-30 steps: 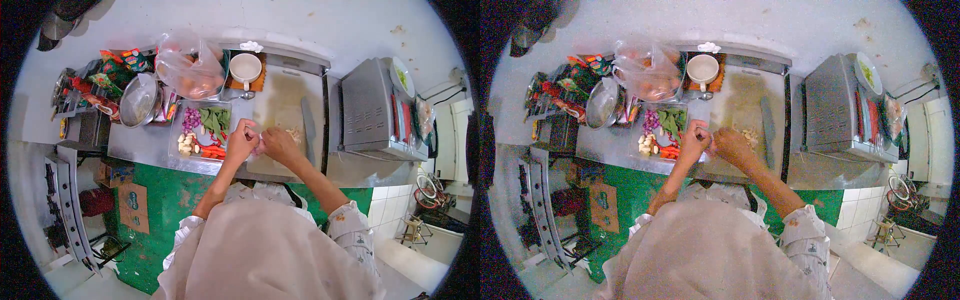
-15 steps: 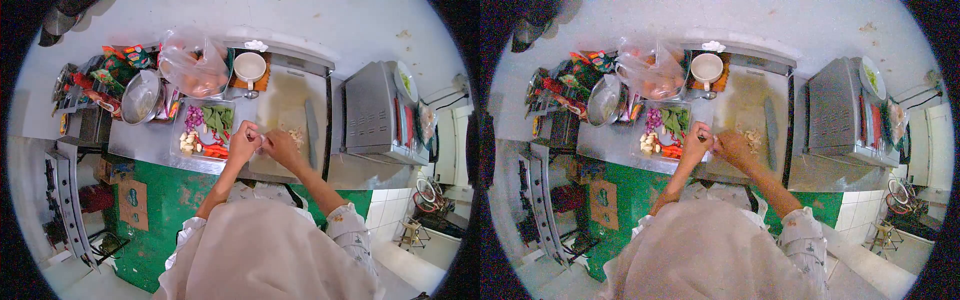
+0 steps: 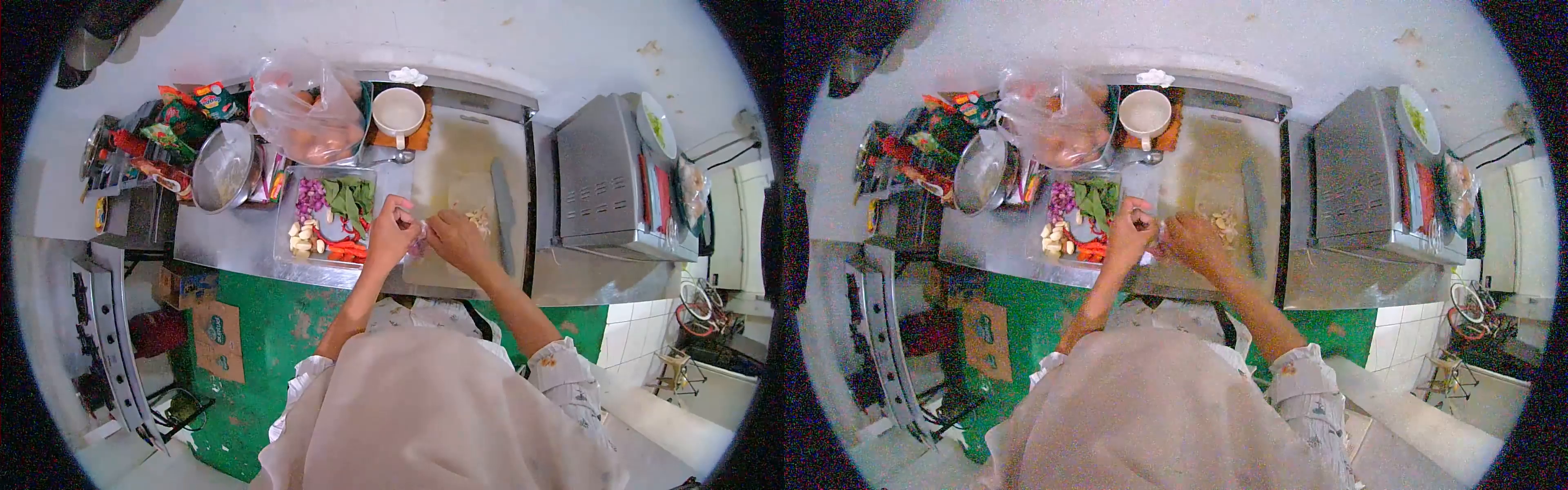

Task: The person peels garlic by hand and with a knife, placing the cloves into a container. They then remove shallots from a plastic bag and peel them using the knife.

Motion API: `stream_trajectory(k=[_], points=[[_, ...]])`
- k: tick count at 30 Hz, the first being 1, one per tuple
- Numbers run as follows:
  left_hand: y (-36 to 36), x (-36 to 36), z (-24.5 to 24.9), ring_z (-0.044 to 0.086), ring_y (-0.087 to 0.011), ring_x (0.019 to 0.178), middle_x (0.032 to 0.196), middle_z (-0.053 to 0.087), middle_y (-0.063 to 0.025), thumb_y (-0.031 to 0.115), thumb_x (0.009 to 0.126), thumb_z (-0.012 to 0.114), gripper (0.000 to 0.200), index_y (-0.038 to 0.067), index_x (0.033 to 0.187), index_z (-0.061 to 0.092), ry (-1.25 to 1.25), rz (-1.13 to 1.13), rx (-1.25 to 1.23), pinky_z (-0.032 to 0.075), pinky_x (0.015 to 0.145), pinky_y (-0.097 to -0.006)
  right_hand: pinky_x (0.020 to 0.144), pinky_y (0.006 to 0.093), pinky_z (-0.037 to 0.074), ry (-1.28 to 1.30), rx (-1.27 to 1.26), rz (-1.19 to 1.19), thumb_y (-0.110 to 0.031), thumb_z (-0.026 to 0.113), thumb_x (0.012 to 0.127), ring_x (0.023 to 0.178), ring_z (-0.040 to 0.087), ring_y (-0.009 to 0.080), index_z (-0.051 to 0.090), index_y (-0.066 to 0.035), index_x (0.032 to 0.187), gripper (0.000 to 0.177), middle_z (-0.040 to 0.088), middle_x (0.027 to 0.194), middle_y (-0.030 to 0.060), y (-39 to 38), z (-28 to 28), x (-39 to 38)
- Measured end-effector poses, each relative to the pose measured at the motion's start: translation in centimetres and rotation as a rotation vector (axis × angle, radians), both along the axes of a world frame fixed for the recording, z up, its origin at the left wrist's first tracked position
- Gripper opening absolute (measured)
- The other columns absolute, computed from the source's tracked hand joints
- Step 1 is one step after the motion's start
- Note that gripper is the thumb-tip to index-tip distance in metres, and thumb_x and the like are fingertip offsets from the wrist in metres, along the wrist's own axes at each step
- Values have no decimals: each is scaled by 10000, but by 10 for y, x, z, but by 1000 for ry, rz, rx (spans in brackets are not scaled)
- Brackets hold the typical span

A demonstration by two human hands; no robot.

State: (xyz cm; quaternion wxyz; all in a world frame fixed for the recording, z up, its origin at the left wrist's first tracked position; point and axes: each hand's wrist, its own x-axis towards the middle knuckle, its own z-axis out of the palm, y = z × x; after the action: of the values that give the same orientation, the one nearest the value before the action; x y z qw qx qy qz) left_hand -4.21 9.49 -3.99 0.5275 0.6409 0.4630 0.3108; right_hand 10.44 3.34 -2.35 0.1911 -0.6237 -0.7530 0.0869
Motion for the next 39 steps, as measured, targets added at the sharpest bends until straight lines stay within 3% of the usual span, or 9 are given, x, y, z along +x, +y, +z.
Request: stream_trajectory(k=[6, 9, 11, 13, 16, 18, 23, 31, 39], points=[[0, -6, -8, 559, -101, 605, 701, 597, -62, -23, 743, 592, 297, 32, 994, 442, -182, 9, -104, 439, 542, -220, 553, 288, 447, 612, -164, -308, -93, 570, 828, 654, 559, 144, 578, 1, 847, 96, 555, 695, 58, 3, 5, -7], [1, -5, -6, 566, -114, 706, 784, 601, -76, 5, 755, 617, 285, 32, 991, 460, -286, 47, -180, 445, 604, -227, 637, 330, 455, 1023, -288, -327, -180, 528, 853, 690, 551, 236, 555, -17, 891, 170, 532, 739, 99, 6, 18, -5], [-3, -8, -1, 570, -130, 779, 829, 600, -79, 29, 756, 637, 275, 34, 981, 478, -349, 91, -237, 452, 657, -244, 654, 329, 456, 931, -228, -244, -169, 525, 860, 711, 553, 233, 549, -12, 905, 165, 528, 767, 101, 10, 30, 0], [-10, -12, 16, 537, -178, 942, 918, 606, -72, 104, 745, 679, 256, 37, 940, 528, -46, 24, 312, 426, 824, -316, 670, 329, 456, 834, -170, -159, -158, 522, 868, 731, 556, 231, 542, -7, 919, 161, 525, 795, 102, 15, 44, 4], [-7, -2, 27, 483, -226, 1077, 1043, 613, -76, 131, 739, 685, 206, 39, 892, 582, -60, 13, 497, 346, 956, -366, 664, 320, 455, 747, -48, -25, -152, 518, 879, 751, 553, 221, 550, -10, 935, 156, 521, 845, 102, 18, 70, 5], [14, -4, 24, 454, -238, 1134, 1116, 591, -88, 127, 748, 674, 198, 46, 915, 606, -80, -97, 484, 323, 986, -367, 673, 230, 403, 785, -129, 38, -113, 522, 894, 806, 474, 94, 548, 1, 906, 118, 490, 873, 6, 17, 89, 7], [58, -13, 56, 341, -257, 1284, 1243, 533, -123, 47, 819, 562, 237, 77, 1040, 642, -238, -538, 1, 250, 1053, -366, 710, 234, 398, 969, -317, 18, -114, 517, 897, 785, 479, 104, 557, 6, 940, 133, 503, 870, 9, 16, 114, 18], [25, -7, 78, 535, -155, 1046, 1074, 613, -73, 40, 832, 558, 223, 43, 1047, 620, -271, -196, -12, 381, 935, -294, 695, 233, 420, 935, -217, -16, -138, 492, 919, 783, 485, 84, 555, 1, 944, 155, 514, 824, 9, 19, 121, 19], [1, 3, 66, 549, -37, 642, 812, 650, -15, 7, 835, 557, 116, -3, 932, 619, -354, -128, -179, 427, 502, -202, 642, 274, 451, 976, 59, -212, -178, 617, 821, 714, 555, 155, 570, -30, 938, 194, 575, 833, 71, 19, 83, -3]])
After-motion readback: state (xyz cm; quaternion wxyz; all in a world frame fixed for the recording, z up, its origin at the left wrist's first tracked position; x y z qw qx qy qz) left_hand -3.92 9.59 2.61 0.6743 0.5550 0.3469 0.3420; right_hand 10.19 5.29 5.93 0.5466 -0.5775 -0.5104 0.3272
